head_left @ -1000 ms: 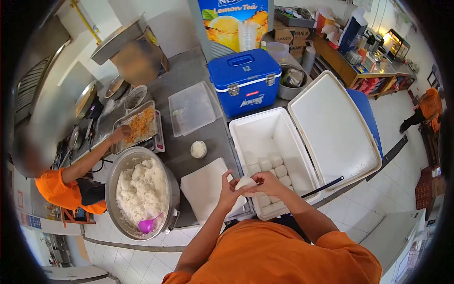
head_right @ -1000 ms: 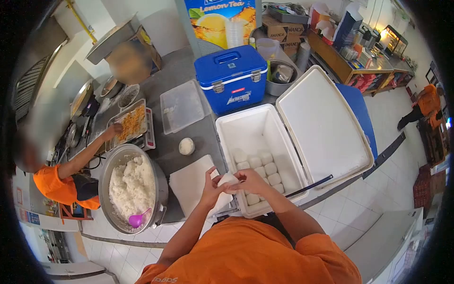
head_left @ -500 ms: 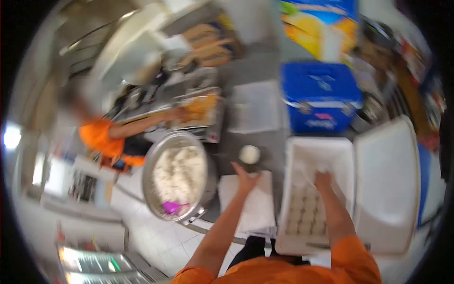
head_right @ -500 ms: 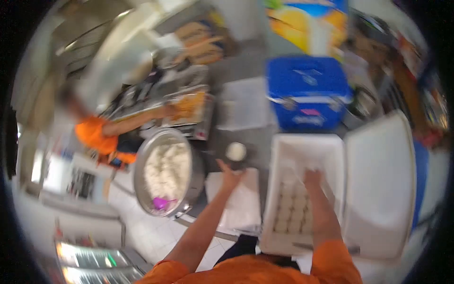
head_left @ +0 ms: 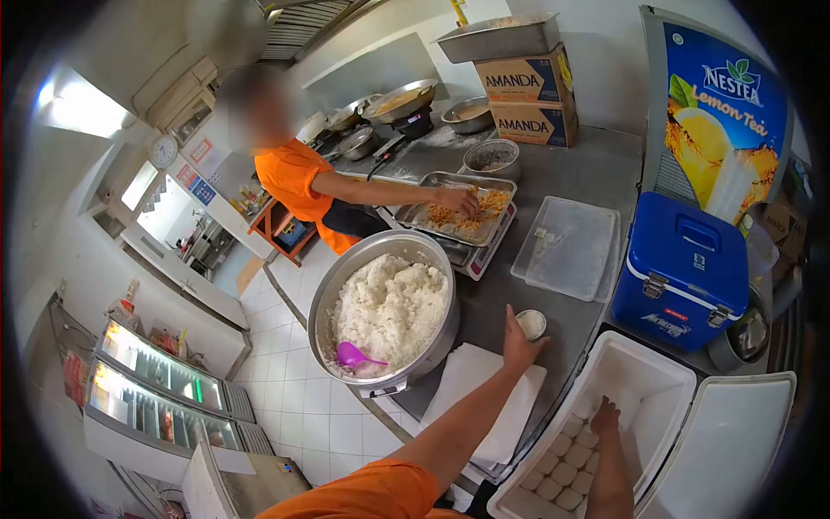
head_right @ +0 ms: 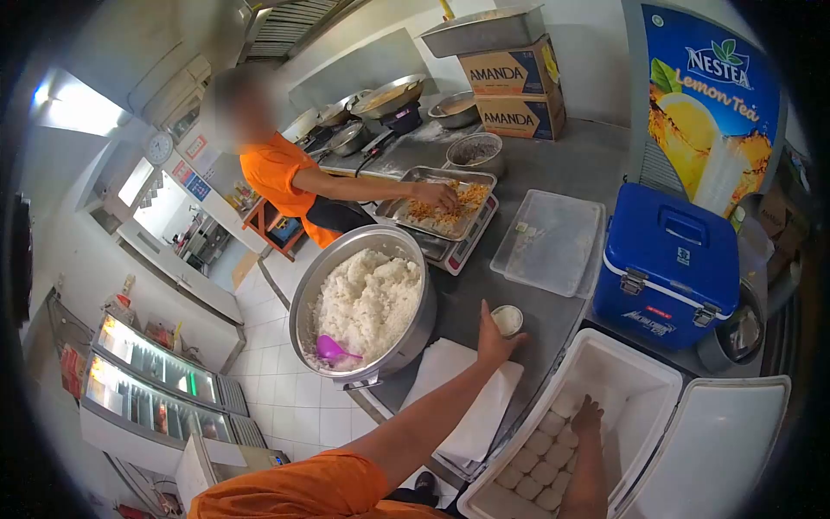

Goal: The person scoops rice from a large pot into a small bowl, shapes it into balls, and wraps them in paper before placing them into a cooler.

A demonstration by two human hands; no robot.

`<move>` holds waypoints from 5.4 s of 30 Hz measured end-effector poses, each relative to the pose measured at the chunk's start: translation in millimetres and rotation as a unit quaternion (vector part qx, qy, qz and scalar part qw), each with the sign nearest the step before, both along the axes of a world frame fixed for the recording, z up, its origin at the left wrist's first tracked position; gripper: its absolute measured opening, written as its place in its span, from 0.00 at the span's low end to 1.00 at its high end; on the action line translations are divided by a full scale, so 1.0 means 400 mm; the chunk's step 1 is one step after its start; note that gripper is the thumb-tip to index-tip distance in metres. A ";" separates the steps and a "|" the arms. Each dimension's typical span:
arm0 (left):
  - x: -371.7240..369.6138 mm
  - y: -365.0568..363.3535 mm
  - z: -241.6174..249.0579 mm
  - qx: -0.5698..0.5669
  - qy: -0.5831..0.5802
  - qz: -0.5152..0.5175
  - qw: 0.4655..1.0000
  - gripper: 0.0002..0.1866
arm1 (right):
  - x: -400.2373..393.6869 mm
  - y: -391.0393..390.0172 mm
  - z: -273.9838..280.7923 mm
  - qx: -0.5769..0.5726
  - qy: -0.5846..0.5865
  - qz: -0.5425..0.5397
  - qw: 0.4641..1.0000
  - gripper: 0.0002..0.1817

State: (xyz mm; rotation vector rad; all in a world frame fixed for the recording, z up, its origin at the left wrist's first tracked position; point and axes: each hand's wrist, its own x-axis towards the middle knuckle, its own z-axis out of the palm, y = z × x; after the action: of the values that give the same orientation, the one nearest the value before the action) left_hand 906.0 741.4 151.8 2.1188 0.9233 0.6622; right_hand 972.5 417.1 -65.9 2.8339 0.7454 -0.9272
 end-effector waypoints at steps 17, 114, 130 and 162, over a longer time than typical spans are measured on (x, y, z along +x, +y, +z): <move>-0.620 -0.021 0.151 0.147 0.218 -0.172 0.949 0.51 | -0.103 -0.018 0.332 0.309 -0.126 -0.248 0.909 0.55; -1.027 1.079 0.447 -0.597 -0.370 -0.063 0.709 0.27 | -0.748 1.353 1.101 0.258 -0.201 0.168 0.930 0.11; -1.137 1.065 0.533 -0.566 -0.331 -0.096 0.749 0.24 | -0.650 1.277 1.001 0.217 0.187 0.407 0.868 0.13; -1.066 1.087 0.464 -0.537 -0.429 -0.040 0.725 0.26 | -0.765 1.445 1.010 0.307 -0.213 0.173 0.911 0.11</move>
State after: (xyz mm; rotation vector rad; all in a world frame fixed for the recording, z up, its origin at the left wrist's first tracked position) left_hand 479.4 1176.0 337.5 0.6423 0.4413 0.6953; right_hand 666.5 995.0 338.0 3.0337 1.6180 0.0060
